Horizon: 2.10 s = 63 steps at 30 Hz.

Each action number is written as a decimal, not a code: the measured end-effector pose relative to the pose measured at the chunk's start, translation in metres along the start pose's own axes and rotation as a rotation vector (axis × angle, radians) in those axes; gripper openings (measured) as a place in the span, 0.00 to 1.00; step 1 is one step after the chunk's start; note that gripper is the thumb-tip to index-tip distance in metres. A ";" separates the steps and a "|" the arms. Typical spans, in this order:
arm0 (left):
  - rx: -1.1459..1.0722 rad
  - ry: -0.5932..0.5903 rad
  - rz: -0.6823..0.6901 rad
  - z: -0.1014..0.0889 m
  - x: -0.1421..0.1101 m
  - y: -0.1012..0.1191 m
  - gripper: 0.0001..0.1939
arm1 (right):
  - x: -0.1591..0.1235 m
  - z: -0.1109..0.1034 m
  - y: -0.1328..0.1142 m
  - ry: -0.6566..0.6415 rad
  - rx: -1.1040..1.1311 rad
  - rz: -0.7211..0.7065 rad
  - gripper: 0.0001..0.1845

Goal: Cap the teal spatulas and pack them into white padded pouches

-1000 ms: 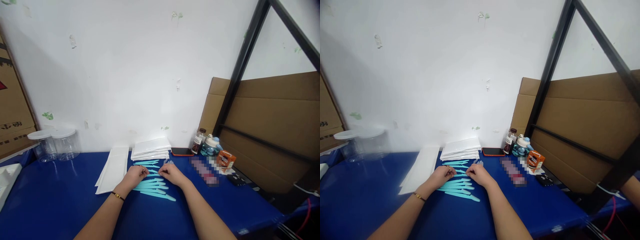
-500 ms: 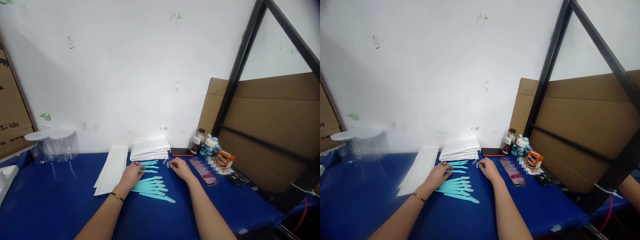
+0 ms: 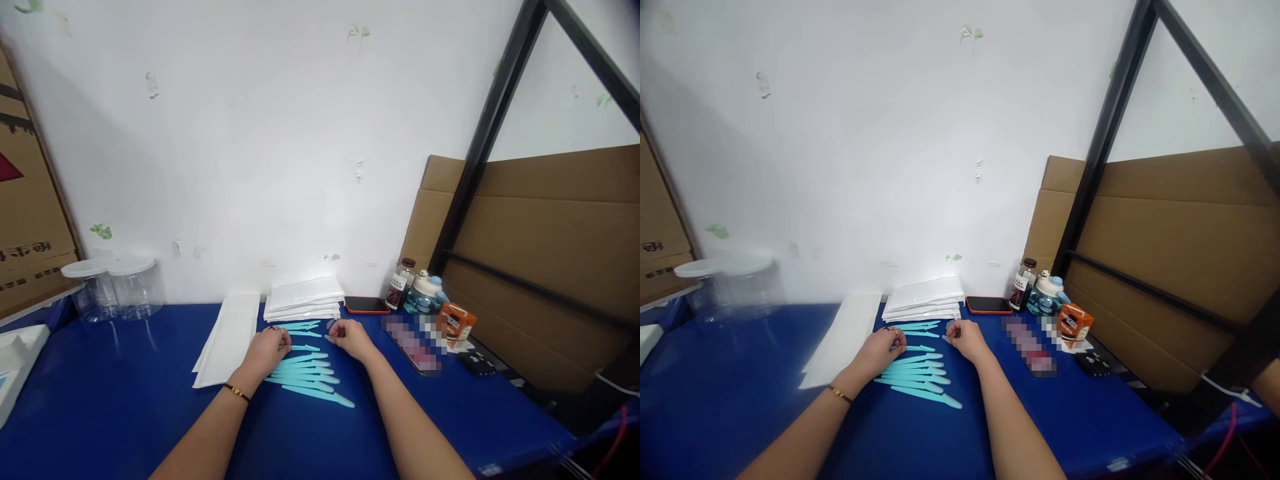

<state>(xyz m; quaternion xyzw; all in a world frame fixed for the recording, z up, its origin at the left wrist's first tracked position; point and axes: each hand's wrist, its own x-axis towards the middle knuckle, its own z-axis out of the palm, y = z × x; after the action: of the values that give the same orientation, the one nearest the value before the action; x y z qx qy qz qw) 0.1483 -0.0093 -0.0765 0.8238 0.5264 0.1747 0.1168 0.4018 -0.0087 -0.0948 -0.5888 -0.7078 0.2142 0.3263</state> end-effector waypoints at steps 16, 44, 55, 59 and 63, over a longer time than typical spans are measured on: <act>-0.057 -0.053 -0.004 0.000 -0.001 0.008 0.06 | -0.011 0.012 -0.017 -0.203 0.177 -0.091 0.07; 0.025 -0.001 -0.052 -0.001 0.002 -0.001 0.07 | -0.006 -0.022 0.018 0.206 -0.510 0.125 0.07; -0.014 0.008 -0.056 0.002 0.003 -0.005 0.05 | -0.014 -0.004 -0.006 -0.079 -0.024 -0.274 0.11; -0.017 0.004 -0.054 0.002 0.003 -0.005 0.04 | -0.013 0.002 -0.012 -0.077 -0.022 -0.296 0.11; -0.045 0.000 -0.056 0.001 0.003 -0.005 0.05 | -0.015 0.002 -0.014 -0.084 -0.001 -0.275 0.10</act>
<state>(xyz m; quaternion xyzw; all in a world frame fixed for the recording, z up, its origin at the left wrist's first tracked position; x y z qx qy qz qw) 0.1455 -0.0048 -0.0791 0.8058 0.5454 0.1833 0.1402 0.3927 -0.0263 -0.0896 -0.4768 -0.7950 0.1915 0.3225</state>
